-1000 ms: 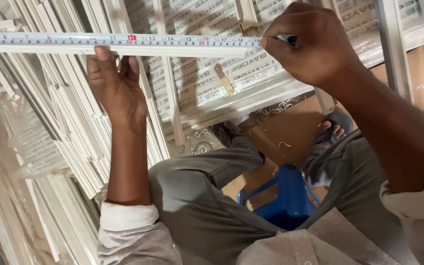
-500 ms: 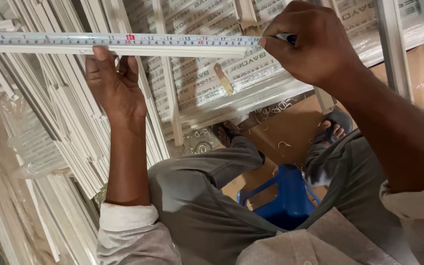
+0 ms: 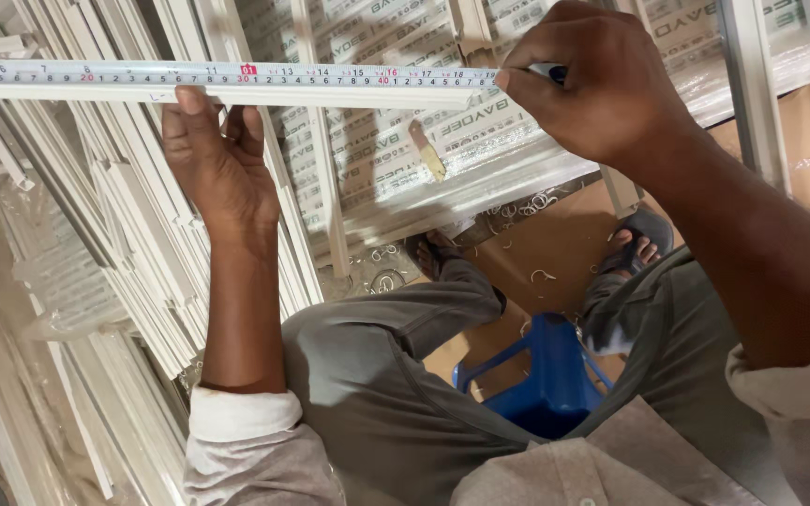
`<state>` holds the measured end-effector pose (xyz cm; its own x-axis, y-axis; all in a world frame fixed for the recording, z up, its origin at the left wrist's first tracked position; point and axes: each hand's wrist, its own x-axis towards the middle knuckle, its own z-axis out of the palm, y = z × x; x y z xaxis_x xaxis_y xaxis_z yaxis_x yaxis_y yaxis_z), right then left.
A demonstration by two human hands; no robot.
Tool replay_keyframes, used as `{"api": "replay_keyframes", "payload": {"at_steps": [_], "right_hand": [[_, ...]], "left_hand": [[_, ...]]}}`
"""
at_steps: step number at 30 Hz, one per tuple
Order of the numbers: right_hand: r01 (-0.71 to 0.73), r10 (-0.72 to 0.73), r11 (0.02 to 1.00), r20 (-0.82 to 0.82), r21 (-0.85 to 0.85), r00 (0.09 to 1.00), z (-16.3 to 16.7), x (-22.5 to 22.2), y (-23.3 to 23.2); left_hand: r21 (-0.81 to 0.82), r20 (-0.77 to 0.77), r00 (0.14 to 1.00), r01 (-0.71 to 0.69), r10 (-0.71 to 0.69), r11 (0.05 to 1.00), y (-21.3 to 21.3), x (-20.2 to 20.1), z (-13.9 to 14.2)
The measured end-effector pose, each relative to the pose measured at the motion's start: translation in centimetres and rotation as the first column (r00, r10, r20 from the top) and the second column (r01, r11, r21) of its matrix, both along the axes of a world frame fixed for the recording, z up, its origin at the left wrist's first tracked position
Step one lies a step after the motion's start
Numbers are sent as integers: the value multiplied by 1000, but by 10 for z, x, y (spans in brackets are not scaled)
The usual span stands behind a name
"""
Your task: The person sits on a low stool and measures white plastic strips one at a time with a tape measure, holding each strip against the pile while extending the tape along its length, then sets the strip aside and picks up the next one.
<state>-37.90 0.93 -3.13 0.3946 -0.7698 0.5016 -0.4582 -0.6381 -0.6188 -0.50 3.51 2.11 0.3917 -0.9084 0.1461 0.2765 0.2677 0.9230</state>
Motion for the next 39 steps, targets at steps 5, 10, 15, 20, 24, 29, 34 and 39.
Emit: {"api": "replay_keyframes", "payload": {"at_steps": [5,10,15,20,24,29,34,39], "right_hand": [[-27,26,999,-9,-22,1000,-2,-1,-2],[-4,4,1000,-38,-14,999,-3,0,-2],[-5,5,999,-10,-33,1000,-3,-1,0],[-10,10,1000,-5,-11,1000,-3,-1,0],[-17,16,1000,-8,-24,1000,-5,-2,-1],[-70,70,998,23,-9,997,-2,-3,-3],[-118,120,991,35,-58,992,19,4,-13],[-17,-48,946,191,325,980,33,3,1]], "left_hand": [[19,8,1000,-8,8,1000,1,-1,1],[18,16,1000,-4,4,1000,2,0,1],[18,12,1000,-12,12,1000,1,1,0],[25,19,1000,-18,17,1000,2,1,-2],[20,22,1000,-9,8,1000,2,-1,0],[12,88,996,-15,14,1000,2,-3,1],[45,184,982,-43,34,998,-1,7,-8],[243,313,950,-93,13,966,-9,30,-35]]}}
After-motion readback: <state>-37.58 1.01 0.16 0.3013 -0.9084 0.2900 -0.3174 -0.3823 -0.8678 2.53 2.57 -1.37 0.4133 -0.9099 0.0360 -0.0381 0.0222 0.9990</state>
